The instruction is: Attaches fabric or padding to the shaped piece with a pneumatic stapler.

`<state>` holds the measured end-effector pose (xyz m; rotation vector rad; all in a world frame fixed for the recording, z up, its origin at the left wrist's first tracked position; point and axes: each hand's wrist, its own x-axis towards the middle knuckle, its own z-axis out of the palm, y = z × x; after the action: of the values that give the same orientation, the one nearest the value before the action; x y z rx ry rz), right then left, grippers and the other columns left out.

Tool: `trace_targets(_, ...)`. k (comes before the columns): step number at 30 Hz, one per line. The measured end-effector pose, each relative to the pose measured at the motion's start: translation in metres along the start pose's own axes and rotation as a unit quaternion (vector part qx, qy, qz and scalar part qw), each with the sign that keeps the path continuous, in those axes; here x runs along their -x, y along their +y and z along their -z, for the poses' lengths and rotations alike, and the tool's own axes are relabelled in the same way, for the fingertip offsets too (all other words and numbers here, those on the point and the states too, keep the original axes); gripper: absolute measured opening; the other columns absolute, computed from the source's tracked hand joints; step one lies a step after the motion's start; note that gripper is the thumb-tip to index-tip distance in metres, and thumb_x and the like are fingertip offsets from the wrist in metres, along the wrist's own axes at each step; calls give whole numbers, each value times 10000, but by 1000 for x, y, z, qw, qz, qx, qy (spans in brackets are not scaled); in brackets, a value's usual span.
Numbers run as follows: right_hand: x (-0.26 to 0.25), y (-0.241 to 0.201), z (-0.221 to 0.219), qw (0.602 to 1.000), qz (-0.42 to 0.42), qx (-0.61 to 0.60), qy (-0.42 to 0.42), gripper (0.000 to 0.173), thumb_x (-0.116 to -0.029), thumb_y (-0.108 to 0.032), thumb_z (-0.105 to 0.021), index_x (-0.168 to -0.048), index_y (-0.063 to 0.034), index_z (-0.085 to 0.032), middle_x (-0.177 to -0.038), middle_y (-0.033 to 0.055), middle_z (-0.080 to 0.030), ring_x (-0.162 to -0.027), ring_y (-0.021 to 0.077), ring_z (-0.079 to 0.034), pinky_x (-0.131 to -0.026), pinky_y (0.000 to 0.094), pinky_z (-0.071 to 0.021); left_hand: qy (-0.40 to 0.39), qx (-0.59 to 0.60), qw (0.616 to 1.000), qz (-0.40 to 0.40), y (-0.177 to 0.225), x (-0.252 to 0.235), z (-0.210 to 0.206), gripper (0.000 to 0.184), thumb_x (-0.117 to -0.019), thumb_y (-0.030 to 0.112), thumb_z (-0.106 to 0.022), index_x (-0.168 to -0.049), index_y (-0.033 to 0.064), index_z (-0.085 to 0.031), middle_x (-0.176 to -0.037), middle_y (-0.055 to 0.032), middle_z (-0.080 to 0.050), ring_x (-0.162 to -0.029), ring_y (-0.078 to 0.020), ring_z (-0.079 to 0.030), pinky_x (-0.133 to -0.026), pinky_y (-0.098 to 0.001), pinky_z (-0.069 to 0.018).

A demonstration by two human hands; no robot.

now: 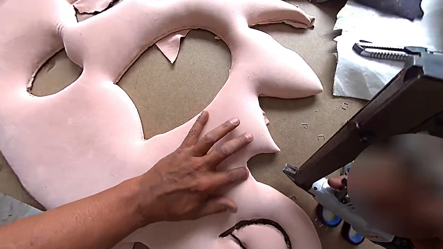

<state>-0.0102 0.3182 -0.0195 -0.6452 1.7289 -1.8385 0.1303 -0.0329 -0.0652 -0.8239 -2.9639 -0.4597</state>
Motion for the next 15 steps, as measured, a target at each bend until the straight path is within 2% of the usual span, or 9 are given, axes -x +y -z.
trace_targets(1,-6,0,4,1000,-9,15,-25,282,-988,-397,-675,-811,-180,-643,-626,-42,-566,-608,139,-638,-818,479,-630,-8,-4,1000,2,-1,-2,-2,522,-983,692,-439,-1325,385,-688,-1692,-42,-306,-1591,-395,-109,-1228,-756,-57)
trace_targets(3,-18,-2,11,996,-21,56,-59,270,-968,-423,-695,-852,-181,-670,-623,-41,-570,-591,132,-630,-781,464,-633,-20,-10,1000,5,-2,-4,-5,530,-973,708,-423,-1297,391,-698,-1708,-6,-270,-1595,-398,-66,-1208,-780,-30)
trace_targets(6,-26,-19,25,992,-42,107,-50,246,-967,-408,-689,-856,-188,-678,-623,-40,-573,-569,124,-615,-733,434,-626,-27,-16,999,7,-4,-8,-6,544,-960,735,-407,-1284,408,-696,-1718,38,-235,-1601,-372,-24,-1195,-788,1)
trace_targets(8,-17,-31,46,994,-69,80,-5,253,-997,-399,-646,-844,-199,-669,-598,-62,-545,-545,111,-605,-729,424,-634,-13,-2,1000,9,0,-6,-6,520,-968,712,-431,-1297,402,-689,-1709,28,-263,-1603,-355,-44,-1206,-775,-5)
trace_targets(10,3,-31,78,993,-103,-22,57,269,-1027,-402,-618,-872,-188,-668,-603,-57,-551,-546,125,-617,-725,427,-644,36,22,998,38,15,7,-4,464,-1001,626,-485,-1359,379,-645,-1672,-13,-348,-1593,-337,-153,-1236,-740,-99)
trace_targets(12,28,-17,116,978,-141,-114,105,312,-1036,-470,-568,-912,-215,-698,-626,-70,-582,-568,109,-628,-713,404,-636,95,49,985,134,42,41,1,476,-986,572,-572,-1429,397,-579,-1636,-22,-412,-1558,-310,-282,-1232,-701,-205)
trace_targets(13,37,-7,130,969,-154,-140,131,346,-1031,-503,-554,-905,-223,-713,-642,-72,-606,-581,102,-634,-693,376,-627,123,60,969,208,57,66,6,544,-946,586,-636,-1449,390,-564,-1625,-50,-428,-1544,-323,-313,-1230,-693,-217)
trace_targets(15,49,17,151,952,-172,-152,201,404,-1031,-533,-535,-880,-203,-713,-690,-34,-657,-611,121,-663,-650,344,-620,169,62,915,361,81,128,12,747,-857,596,-736,-1494,267,-526,-1632,-191,-375,-1545,-414,-267,-1243,-673,-194)
